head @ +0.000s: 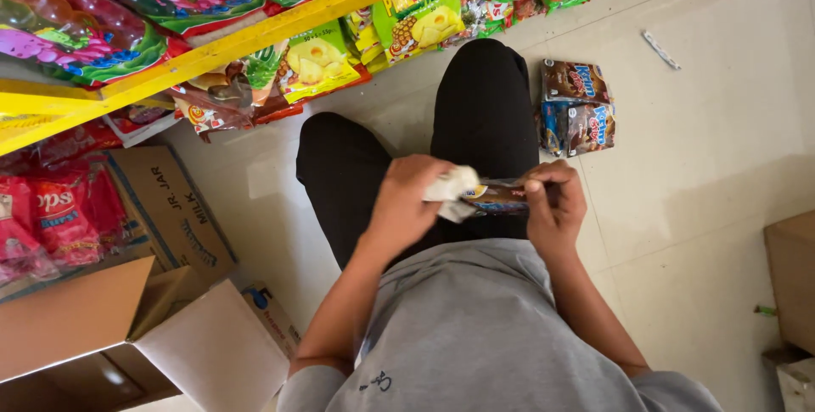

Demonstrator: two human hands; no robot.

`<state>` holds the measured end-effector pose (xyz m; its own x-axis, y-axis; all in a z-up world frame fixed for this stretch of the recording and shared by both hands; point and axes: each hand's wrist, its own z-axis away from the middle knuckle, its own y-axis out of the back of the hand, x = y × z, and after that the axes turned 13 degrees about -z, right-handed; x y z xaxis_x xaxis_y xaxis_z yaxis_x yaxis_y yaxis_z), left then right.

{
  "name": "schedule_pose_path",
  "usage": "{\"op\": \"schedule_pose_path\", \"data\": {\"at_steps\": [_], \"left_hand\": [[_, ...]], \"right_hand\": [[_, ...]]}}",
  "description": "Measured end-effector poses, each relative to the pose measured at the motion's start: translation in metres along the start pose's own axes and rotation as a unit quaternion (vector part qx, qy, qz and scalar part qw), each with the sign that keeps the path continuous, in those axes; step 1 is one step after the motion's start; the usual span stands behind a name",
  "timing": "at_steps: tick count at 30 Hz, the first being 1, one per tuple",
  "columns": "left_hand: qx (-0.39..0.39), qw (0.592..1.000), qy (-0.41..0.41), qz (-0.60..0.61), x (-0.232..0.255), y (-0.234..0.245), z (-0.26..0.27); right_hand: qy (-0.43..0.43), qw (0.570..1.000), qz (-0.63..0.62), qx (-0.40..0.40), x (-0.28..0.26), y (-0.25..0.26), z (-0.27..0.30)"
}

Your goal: Cleaning individual snack bags with a cloth and organizing them on the shelf

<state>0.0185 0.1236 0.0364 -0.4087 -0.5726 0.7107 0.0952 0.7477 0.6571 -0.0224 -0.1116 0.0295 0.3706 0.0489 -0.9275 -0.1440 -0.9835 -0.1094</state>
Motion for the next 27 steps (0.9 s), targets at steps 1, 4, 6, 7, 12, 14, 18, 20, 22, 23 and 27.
{"op": "schedule_pose_path", "data": {"at_steps": [1,4,6,7,12,14,18,20,22,23,27], "left_hand": [[0.001,1.000,0.001,0.000,-0.003,-0.002,0.004],[-0.006,0.996,0.067,0.067,0.004,-0.003,0.007],[0.044,0.990,-0.029,0.128,0.031,0.000,-0.006],[0.044,0.990,-0.029,0.128,0.041,-0.001,-0.007],[0.088,0.985,-0.137,0.059,0.026,-0.014,-0.013],[0.071,0.992,-0.101,0.038,-0.004,-0.007,-0.005],[0.073,0.982,0.157,0.073,-0.024,0.022,0.014],[0.101,0.968,0.181,0.140,-0.013,0.019,0.014],[0.134,0.948,0.203,0.206,0.007,0.016,0.006],[0.127,0.948,0.131,0.260,0.021,0.015,-0.003],[0.062,0.978,-0.057,0.191,0.062,-0.018,-0.011]], "right_hand": [[-0.001,1.000,0.000,-0.001,-0.003,-0.001,-0.002],[-0.032,0.999,-0.003,-0.043,-0.005,-0.006,-0.001],[-0.007,0.997,0.032,-0.077,0.006,-0.006,0.007],[-0.007,0.996,0.032,-0.077,0.002,-0.011,0.008],[0.024,0.998,0.036,-0.052,-0.003,-0.005,0.002],[0.013,0.999,0.047,-0.012,-0.008,0.007,-0.004],[0.003,0.999,0.035,0.018,-0.011,0.033,-0.019],[0.001,0.999,0.031,0.019,-0.011,0.018,-0.021],[0.004,0.999,0.027,0.017,-0.008,0.008,-0.020],[0.014,0.999,0.032,0.012,-0.005,0.005,-0.017],[0.071,0.996,0.042,-0.028,-0.007,-0.013,-0.012]]}}
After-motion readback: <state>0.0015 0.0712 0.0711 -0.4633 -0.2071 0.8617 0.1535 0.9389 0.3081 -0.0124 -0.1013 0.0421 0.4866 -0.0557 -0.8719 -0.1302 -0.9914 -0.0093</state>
